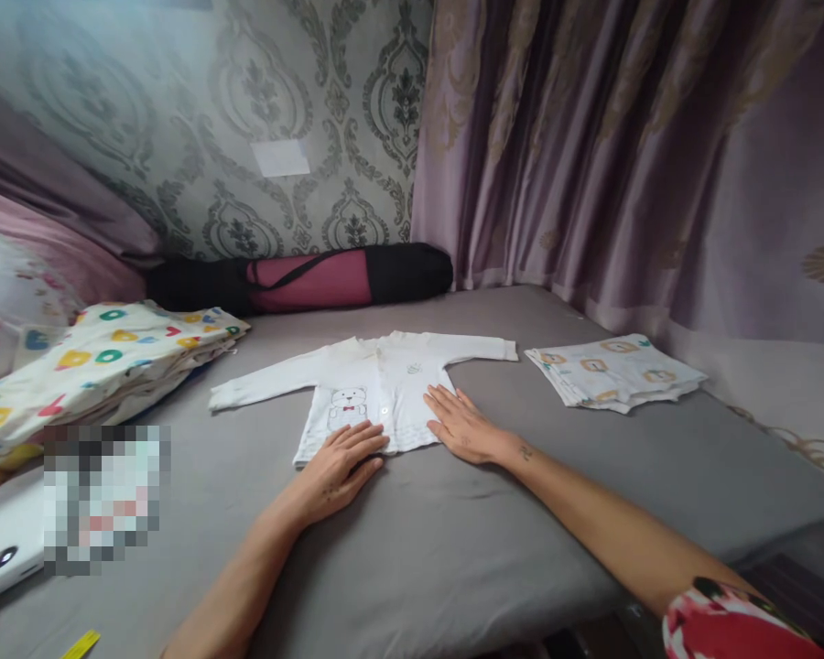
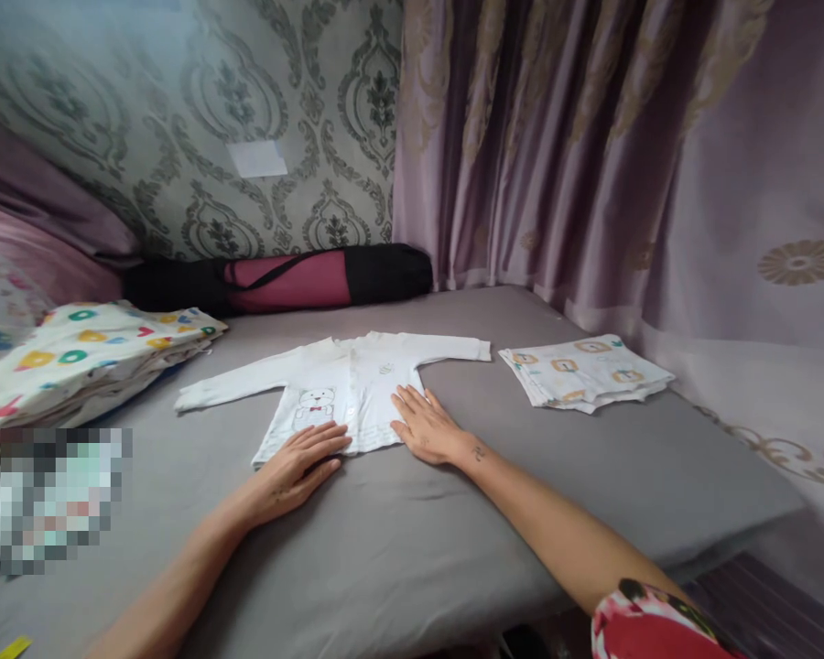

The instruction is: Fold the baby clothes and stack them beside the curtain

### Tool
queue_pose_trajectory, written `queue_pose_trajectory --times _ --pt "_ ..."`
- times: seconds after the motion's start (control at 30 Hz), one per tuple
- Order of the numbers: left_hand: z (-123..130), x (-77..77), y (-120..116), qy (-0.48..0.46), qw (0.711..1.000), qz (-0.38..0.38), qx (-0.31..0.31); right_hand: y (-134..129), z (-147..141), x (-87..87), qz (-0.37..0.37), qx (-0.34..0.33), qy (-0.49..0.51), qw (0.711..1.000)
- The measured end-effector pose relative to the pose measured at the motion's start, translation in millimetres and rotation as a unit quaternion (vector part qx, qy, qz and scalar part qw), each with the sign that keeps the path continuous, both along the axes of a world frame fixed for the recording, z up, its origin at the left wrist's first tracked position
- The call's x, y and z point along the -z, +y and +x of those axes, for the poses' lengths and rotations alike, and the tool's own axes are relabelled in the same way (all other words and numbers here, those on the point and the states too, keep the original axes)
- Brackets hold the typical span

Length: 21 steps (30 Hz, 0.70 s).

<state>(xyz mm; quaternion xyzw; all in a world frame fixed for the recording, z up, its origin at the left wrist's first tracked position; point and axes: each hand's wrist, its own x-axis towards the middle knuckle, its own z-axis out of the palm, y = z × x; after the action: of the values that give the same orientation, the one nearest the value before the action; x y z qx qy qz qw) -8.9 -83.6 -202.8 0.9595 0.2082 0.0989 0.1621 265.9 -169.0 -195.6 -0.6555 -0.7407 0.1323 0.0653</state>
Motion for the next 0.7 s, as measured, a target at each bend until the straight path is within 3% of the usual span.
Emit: queue_pose_trajectory --times 0.3,0.47,0.6,0.7 --pt "4.0 -14.6 -7.6 0.012 0.999 -0.005 -0.030 0.4 -8.8 -17.4 -0.007 0.007 -0.038 0.999" --pt "4.3 -14.8 -6.0 0.007 1.000 0.004 -0.016 10.0 -3.2 -20.7 0.045 -0.015 -0.073 0.996" --pt "10.8 -35.2 6.7 0.015 0.999 -0.029 0.031 37.3 4.1 -32.7 0.045 -0.042 -0.090 0.994" --pt "19.1 -54.7 31.8 0.038 0.990 -0.120 0.066 67.6 10.8 -44.0 -0.001 -0.042 -0.084 0.996"
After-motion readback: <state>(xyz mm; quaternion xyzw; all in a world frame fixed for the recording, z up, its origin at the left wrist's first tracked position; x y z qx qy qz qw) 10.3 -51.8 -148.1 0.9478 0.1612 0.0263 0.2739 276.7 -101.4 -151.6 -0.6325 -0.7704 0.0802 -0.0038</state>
